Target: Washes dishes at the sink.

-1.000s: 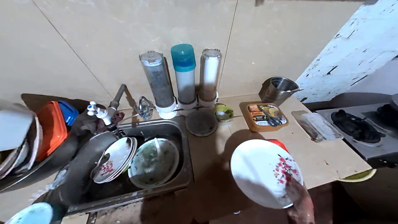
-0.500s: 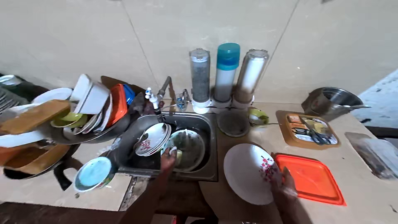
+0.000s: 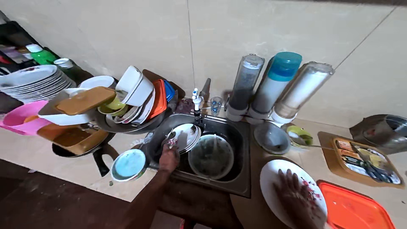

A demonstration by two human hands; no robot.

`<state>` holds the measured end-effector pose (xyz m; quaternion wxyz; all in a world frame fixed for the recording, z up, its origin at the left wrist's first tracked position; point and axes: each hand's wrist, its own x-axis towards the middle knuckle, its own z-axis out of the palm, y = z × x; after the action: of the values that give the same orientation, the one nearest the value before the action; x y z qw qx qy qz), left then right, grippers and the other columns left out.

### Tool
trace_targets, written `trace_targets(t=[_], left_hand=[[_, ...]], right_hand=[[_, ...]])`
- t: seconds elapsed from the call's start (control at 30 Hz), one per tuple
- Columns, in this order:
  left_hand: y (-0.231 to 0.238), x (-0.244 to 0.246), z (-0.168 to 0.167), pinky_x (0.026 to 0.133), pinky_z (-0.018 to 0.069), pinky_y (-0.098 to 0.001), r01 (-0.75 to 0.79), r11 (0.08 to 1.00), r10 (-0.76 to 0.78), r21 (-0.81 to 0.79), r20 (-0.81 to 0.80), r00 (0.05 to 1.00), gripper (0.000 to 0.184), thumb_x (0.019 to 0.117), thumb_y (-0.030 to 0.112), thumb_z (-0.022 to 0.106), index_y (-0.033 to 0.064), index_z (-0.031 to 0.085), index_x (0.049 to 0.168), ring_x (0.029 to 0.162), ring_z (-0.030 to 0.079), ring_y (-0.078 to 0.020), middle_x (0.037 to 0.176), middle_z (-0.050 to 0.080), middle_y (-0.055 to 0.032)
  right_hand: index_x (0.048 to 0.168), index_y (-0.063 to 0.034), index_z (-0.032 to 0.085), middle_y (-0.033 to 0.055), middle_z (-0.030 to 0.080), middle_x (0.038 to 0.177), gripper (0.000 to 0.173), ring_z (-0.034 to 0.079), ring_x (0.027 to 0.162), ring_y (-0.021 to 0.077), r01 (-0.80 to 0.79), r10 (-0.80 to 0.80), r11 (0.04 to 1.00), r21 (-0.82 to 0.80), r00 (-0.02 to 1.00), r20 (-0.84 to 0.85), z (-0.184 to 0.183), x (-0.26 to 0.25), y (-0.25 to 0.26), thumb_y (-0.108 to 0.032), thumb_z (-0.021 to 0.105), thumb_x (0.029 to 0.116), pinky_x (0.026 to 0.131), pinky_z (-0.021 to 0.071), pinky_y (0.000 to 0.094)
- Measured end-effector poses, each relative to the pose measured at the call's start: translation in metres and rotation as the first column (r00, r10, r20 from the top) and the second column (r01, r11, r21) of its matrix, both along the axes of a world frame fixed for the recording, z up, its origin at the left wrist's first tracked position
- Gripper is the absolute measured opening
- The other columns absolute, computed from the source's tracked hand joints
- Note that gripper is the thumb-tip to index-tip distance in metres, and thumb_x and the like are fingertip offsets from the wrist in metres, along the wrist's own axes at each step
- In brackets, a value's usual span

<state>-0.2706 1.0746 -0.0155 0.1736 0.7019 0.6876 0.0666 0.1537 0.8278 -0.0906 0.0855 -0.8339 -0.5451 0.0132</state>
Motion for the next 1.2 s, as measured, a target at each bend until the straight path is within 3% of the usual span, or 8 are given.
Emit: trace_targets(t=[0.13, 0.37, 0.7, 0.87, 1.0, 1.07, 1.13, 1.2], left_hand=[[0.028, 0.005, -0.006, 0.109, 0.0437, -0.0606, 0.151, 0.960, -0.207, -0.236, -0.232, 0.950, 0.050, 0.1025, 0.029, 0.055, 0.0040, 0.054, 0.145, 0.145, 0.038, -0.0479, 0.164, 0.027, -0.0270], [0.065, -0.008, 0.001, 0.108, 0.0440, -0.0628, 0.531, 0.765, -0.626, -0.364, -0.229, 0.745, 0.036, 0.1024, 0.009, 0.055, -0.0022, 0.059, 0.136, 0.136, 0.049, -0.0491, 0.151, 0.045, -0.0298], [0.054, -0.004, 0.010, 0.102, 0.0459, -0.0665, 0.539, 0.796, -0.600, -0.276, -0.236, 0.765, 0.038, 0.1057, 0.018, 0.050, 0.0061, 0.057, 0.141, 0.130, 0.054, -0.0494, 0.159, 0.040, -0.0225], [0.006, 0.007, 0.039, 0.095, 0.0525, -0.0603, 0.651, 0.745, -0.665, -0.144, -0.236, 0.709, 0.037, 0.1061, 0.013, 0.047, 0.0029, 0.058, 0.139, 0.123, 0.060, -0.0470, 0.154, 0.046, -0.0245], [-0.048, 0.011, 0.038, 0.077, 0.0593, -0.0574, 0.712, 0.613, -0.696, 0.343, -0.193, 0.692, 0.023, 0.0984, 0.009, 0.060, 0.0007, 0.073, 0.115, 0.103, 0.071, -0.0447, 0.129, 0.067, -0.0263], [-0.069, 0.021, 0.032, 0.079, 0.0616, -0.0538, 0.688, 0.525, -0.754, 0.502, -0.102, 0.649, 0.020, 0.0951, 0.009, 0.066, 0.0005, 0.076, 0.110, 0.097, 0.075, -0.0413, 0.122, 0.071, -0.0241], [-0.094, 0.033, 0.038, 0.092, 0.0574, -0.0562, 0.781, 0.481, -0.824, 0.397, -0.101, 0.558, 0.026, 0.0966, 0.008, 0.064, 0.0013, 0.073, 0.120, 0.113, 0.069, -0.0427, 0.131, 0.067, -0.0242], [-0.113, 0.052, 0.038, 0.092, 0.0574, -0.0555, 0.851, 0.403, -0.870, 0.336, -0.149, 0.470, 0.026, 0.0965, 0.007, 0.063, 0.0014, 0.074, 0.119, 0.117, 0.068, -0.0425, 0.131, 0.067, -0.0233]], right_hand=[[0.163, -0.0144, 0.028, 0.0201, 0.021, 0.168, 0.073, 0.017, 0.155, 0.0429, 0.029, -0.028, 0.999, -0.039, 0.999, 0.022, 0.001, -0.001, 0.001, -0.058, 0.030, 0.1043, 0.120, 0.0094, 0.0717], [0.159, -0.0124, 0.038, 0.0224, 0.027, 0.165, 0.066, 0.019, 0.154, 0.0462, 0.062, -0.060, 0.997, 0.037, 0.996, -0.061, -0.004, -0.003, 0.003, -0.048, 0.044, 0.1036, 0.118, 0.0054, 0.0739], [0.157, -0.0155, 0.042, 0.0177, 0.030, 0.165, 0.070, 0.022, 0.154, 0.0422, 0.117, -0.112, 0.991, 0.072, 0.991, -0.071, -0.013, 0.002, 0.008, -0.058, 0.037, 0.1026, 0.120, 0.0054, 0.0716], [0.151, -0.0079, 0.050, 0.0204, 0.036, 0.162, 0.066, 0.023, 0.153, 0.0437, 0.190, -0.146, 0.974, 0.121, 0.942, -0.303, 0.000, 0.002, 0.014, -0.052, 0.049, 0.1015, 0.120, 0.0028, 0.0716], [0.124, 0.0110, 0.065, 0.0284, 0.065, 0.128, 0.037, 0.063, 0.123, 0.0384, 0.249, 0.047, 0.834, 0.492, 0.857, -0.513, 0.037, -0.082, 0.033, -0.016, 0.054, 0.1017, 0.107, 0.0475, 0.0516], [0.128, 0.0159, 0.057, 0.0212, 0.070, 0.119, 0.043, 0.070, 0.107, 0.0195, 0.275, 0.289, 0.771, 0.575, 0.654, -0.700, 0.042, -0.138, 0.051, -0.019, 0.048, 0.1034, 0.095, 0.0566, 0.0322], [0.153, 0.0053, 0.027, 0.0203, 0.064, 0.132, 0.067, 0.069, 0.111, 0.0237, 0.353, 0.325, 0.868, 0.349, 0.128, -0.937, 0.054, -0.184, 0.069, -0.038, 0.044, 0.1045, 0.092, 0.0600, 0.0400], [0.161, -0.0062, 0.014, 0.0190, 0.053, 0.143, 0.071, 0.063, 0.118, 0.0219, 0.426, 0.239, 0.888, 0.173, -0.105, -0.965, 0.055, -0.209, 0.086, -0.038, 0.043, 0.1042, 0.096, 0.0563, 0.0408]])
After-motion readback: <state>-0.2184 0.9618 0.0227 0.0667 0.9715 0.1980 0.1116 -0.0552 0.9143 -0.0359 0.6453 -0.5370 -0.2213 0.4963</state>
